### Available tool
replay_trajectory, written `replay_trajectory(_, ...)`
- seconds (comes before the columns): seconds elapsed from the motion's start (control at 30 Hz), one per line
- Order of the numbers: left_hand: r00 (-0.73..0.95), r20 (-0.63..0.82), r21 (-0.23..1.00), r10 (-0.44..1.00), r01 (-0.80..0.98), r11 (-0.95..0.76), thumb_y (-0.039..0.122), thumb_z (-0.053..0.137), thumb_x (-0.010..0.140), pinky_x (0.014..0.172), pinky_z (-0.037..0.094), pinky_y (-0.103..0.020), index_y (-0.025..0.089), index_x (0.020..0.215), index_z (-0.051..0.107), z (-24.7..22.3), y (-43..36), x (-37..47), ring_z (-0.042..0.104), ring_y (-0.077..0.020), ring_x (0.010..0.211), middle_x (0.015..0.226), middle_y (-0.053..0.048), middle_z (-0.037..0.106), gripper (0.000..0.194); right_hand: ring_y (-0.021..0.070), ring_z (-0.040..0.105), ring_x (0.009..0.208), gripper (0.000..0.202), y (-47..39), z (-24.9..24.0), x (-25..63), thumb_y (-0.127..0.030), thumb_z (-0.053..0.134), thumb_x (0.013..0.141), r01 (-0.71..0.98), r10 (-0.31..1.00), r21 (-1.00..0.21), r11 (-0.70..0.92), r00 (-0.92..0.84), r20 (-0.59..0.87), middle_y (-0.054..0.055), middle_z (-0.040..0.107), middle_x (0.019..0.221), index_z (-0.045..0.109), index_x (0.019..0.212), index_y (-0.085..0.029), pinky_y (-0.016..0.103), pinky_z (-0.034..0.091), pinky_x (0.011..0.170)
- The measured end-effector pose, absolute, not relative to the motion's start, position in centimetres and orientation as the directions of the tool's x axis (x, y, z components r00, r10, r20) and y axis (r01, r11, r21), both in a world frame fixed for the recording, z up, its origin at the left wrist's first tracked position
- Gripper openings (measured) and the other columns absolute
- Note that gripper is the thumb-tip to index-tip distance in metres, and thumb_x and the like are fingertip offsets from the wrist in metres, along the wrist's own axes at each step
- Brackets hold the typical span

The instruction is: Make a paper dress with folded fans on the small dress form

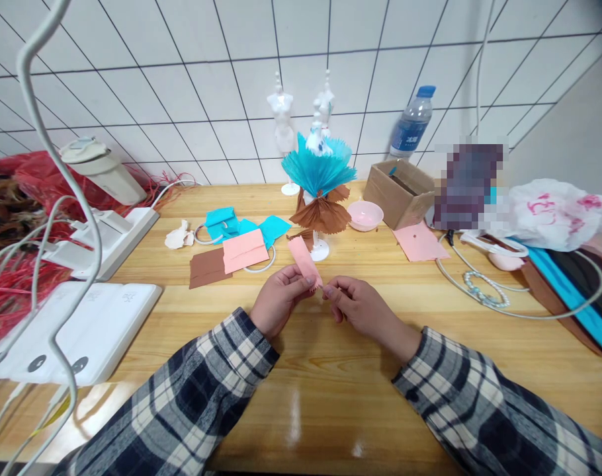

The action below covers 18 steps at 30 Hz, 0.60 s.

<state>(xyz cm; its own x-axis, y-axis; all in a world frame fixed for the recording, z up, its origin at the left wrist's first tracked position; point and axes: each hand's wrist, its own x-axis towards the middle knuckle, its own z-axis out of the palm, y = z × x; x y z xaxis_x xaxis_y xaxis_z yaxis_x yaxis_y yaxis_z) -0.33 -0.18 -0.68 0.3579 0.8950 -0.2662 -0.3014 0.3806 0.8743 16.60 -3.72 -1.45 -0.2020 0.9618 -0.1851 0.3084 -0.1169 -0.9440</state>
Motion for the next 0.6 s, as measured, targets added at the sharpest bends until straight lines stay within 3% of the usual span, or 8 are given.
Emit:
replay_trajectory(0.33,0.365,-0.259,0.874,0.894,-0.305,0.378,0.026,0.082,0.066,0.072,0.047,-0.023,0.013,0.076,0.066,-0.64,-0.21,-0.32,0.059,-0.0108,0.07,0.073,-0.001,0.066,0.023,0.0104,0.044,0.046,0.03,-3.65,-1.54,16.61,-0.047,0.052,0.089,0.23,0.959,-0.965,-0.129,-0.218,-0.18,-0.006,0.05,0.049,0.059,0.078,-0.02,0.023,0.033,0.048)
replay_trajectory(0.6,0.357,-0.272,0.863,0.894,-0.321,0.39,0.025,0.082,0.067,0.075,0.049,-0.023,0.014,0.078,0.067,-0.79,-0.01,-0.5,0.06,-0.0103,0.073,0.078,-0.001,0.068,0.022,0.0115,0.047,0.047,0.029,-3.7,-1.55,16.57,-0.046,0.05,0.091,0.3,0.96,-0.947,-0.116,-0.21,-0.184,-0.006,0.05,0.049,0.058,0.077,-0.021,0.024,0.035,0.05)
